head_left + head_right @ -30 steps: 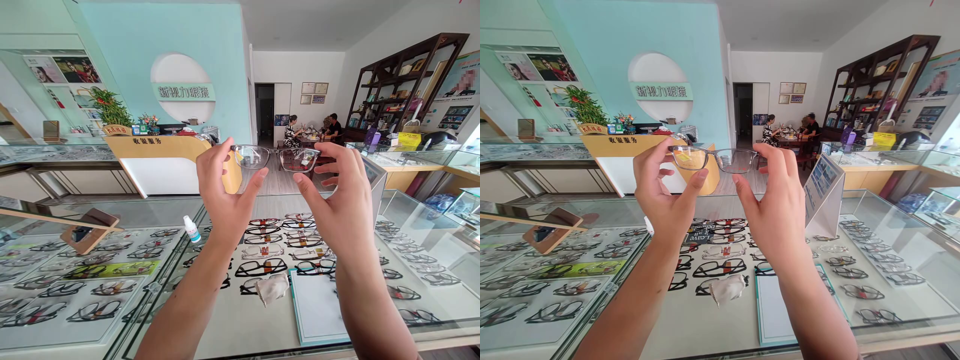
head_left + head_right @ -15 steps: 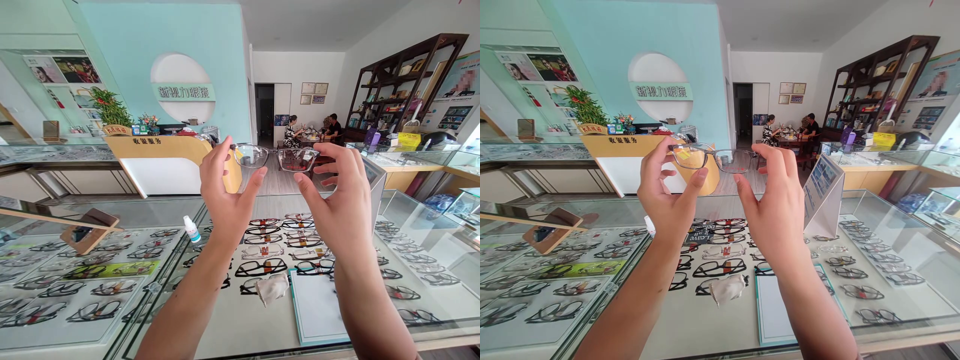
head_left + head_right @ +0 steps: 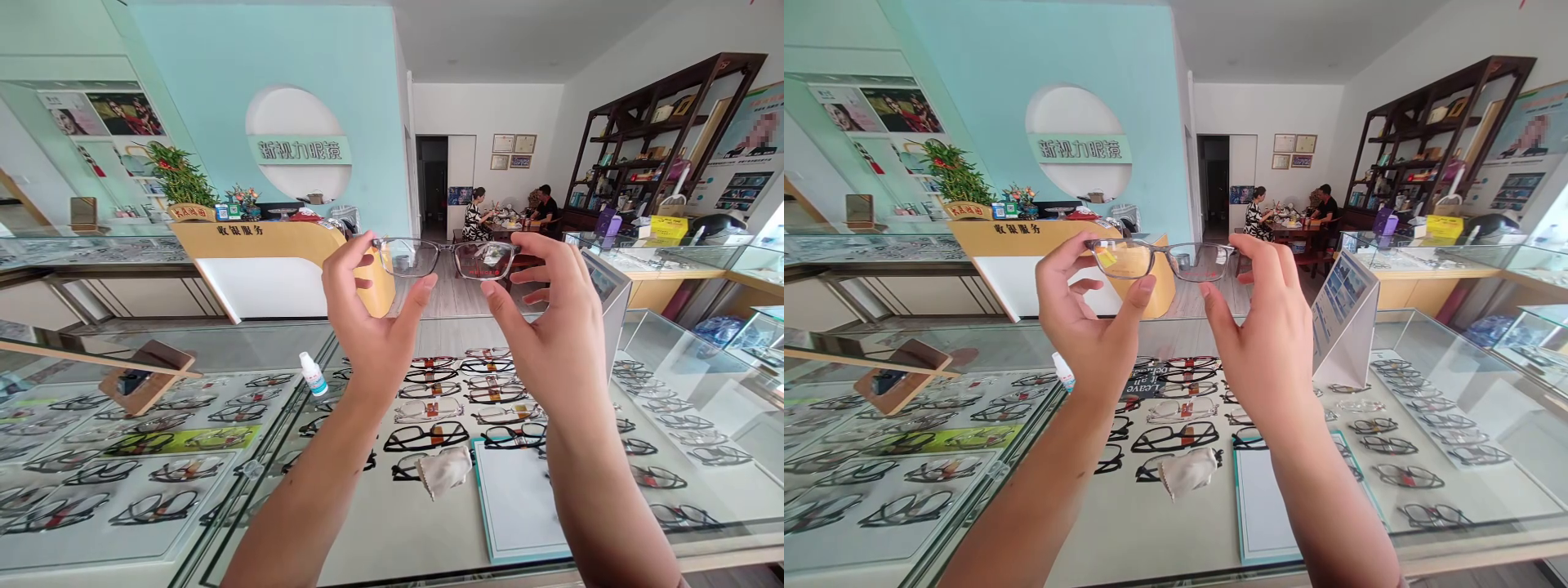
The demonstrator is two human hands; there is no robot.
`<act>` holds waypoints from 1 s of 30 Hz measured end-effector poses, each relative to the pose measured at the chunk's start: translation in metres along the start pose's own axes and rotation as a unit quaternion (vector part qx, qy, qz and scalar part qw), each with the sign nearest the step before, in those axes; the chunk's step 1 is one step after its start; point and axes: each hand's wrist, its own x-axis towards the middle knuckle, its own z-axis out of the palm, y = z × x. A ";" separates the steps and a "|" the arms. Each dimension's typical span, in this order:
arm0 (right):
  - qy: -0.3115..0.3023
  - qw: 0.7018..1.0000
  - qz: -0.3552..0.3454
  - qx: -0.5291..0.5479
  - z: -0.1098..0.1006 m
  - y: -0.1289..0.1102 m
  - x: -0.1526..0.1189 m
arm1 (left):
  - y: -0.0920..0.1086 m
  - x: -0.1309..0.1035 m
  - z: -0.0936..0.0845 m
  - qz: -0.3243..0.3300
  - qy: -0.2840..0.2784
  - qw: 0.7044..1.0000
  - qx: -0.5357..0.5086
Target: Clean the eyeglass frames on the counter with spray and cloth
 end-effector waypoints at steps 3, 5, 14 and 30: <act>-0.008 1.000 0.009 0.016 0.002 0.002 0.001 | 0.001 -0.002 0.001 0.011 0.017 1.000 -0.003; -0.014 1.000 0.013 0.025 0.004 0.004 0.001 | 0.002 -0.002 0.001 0.017 0.026 0.999 -0.014; -0.036 0.997 0.010 0.073 0.009 0.013 -0.003 | 0.005 -0.005 -0.001 0.022 0.032 0.999 0.008; 0.045 0.987 -0.004 0.154 0.007 0.003 0.003 | -0.011 0.002 0.000 -0.017 -0.015 0.997 -0.076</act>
